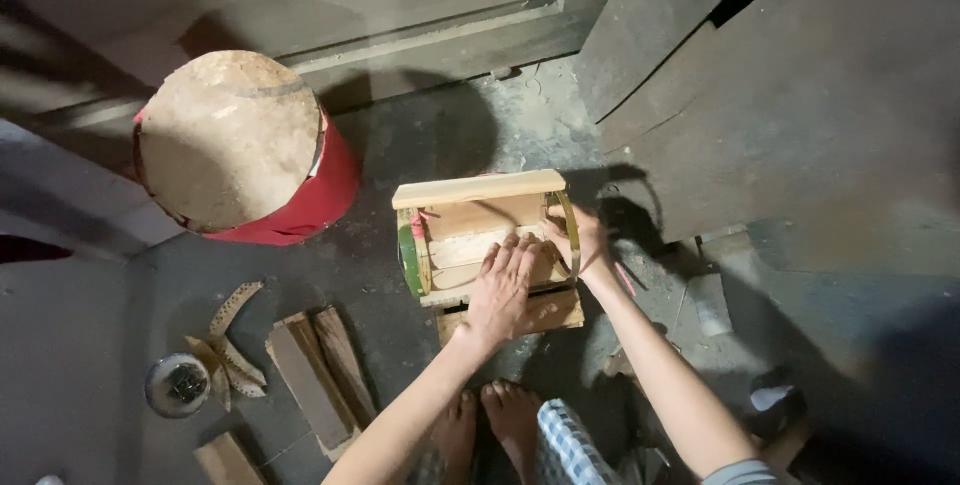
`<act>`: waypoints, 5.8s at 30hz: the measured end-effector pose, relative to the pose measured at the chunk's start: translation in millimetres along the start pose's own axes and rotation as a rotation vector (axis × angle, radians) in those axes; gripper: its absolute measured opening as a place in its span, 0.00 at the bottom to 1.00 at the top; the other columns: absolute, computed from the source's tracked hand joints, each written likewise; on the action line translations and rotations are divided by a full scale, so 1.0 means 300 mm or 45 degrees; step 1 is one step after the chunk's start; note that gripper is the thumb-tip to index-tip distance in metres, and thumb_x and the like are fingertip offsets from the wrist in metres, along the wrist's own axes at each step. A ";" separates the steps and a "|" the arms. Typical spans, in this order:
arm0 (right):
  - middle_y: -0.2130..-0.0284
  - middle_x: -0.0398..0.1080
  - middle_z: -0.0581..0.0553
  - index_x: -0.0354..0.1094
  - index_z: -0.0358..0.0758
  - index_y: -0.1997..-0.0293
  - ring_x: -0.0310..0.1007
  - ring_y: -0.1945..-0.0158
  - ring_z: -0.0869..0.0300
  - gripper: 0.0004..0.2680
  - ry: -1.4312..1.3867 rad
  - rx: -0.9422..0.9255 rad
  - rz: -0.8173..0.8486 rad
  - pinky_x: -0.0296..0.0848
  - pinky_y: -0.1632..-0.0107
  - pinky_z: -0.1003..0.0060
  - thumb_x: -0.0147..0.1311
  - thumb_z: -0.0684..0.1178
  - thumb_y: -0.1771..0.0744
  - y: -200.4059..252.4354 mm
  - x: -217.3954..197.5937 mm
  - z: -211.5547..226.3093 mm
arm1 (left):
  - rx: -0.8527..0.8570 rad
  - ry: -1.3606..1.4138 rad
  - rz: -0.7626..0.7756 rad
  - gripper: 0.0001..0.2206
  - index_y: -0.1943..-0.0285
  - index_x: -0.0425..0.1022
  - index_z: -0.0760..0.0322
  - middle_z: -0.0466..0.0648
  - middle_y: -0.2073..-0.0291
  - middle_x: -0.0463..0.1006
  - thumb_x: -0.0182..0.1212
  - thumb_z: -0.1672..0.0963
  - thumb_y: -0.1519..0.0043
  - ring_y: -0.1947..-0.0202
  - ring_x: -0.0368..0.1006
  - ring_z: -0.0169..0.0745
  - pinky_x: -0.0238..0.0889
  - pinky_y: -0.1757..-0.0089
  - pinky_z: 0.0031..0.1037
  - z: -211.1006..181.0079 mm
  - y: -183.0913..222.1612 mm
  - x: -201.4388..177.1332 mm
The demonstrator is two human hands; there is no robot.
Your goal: Assembling a small wooden box by aligning slats and hammering nails into them.
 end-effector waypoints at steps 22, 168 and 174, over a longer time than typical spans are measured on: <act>0.61 0.76 0.45 0.74 0.36 0.53 0.73 0.60 0.56 0.12 -0.046 -0.409 -0.066 0.72 0.55 0.63 0.63 0.44 0.39 -0.015 0.012 -0.005 | -0.553 1.280 -0.708 0.10 0.56 0.82 0.64 0.48 0.66 0.85 0.60 0.57 0.42 0.69 0.79 0.37 0.73 0.62 0.28 0.506 0.533 -0.081; 0.67 0.80 0.40 0.82 0.43 0.60 0.81 0.62 0.55 0.07 -0.246 -0.017 -0.138 0.77 0.58 0.63 0.71 0.45 0.39 0.145 -0.063 -0.036 | -1.183 1.451 -0.726 0.02 0.68 0.87 0.52 0.44 0.78 0.83 0.72 0.56 0.43 0.73 0.76 0.31 0.68 0.69 0.26 0.453 0.267 0.281; 0.65 0.81 0.39 0.82 0.41 0.59 0.81 0.60 0.51 0.07 -0.277 -0.029 -0.146 0.76 0.54 0.61 0.71 0.44 0.39 0.171 -0.081 0.013 | -1.112 1.516 -0.858 0.02 0.69 0.86 0.58 0.50 0.79 0.81 0.71 0.59 0.43 0.73 0.71 0.32 0.66 0.70 0.28 0.439 0.265 0.279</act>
Point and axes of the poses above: each hand's wrist, its own y-axis away from the middle knuckle, its own x-axis out of the palm, z = x × y, the point moved 3 cm from there along -y, towards the middle knuckle
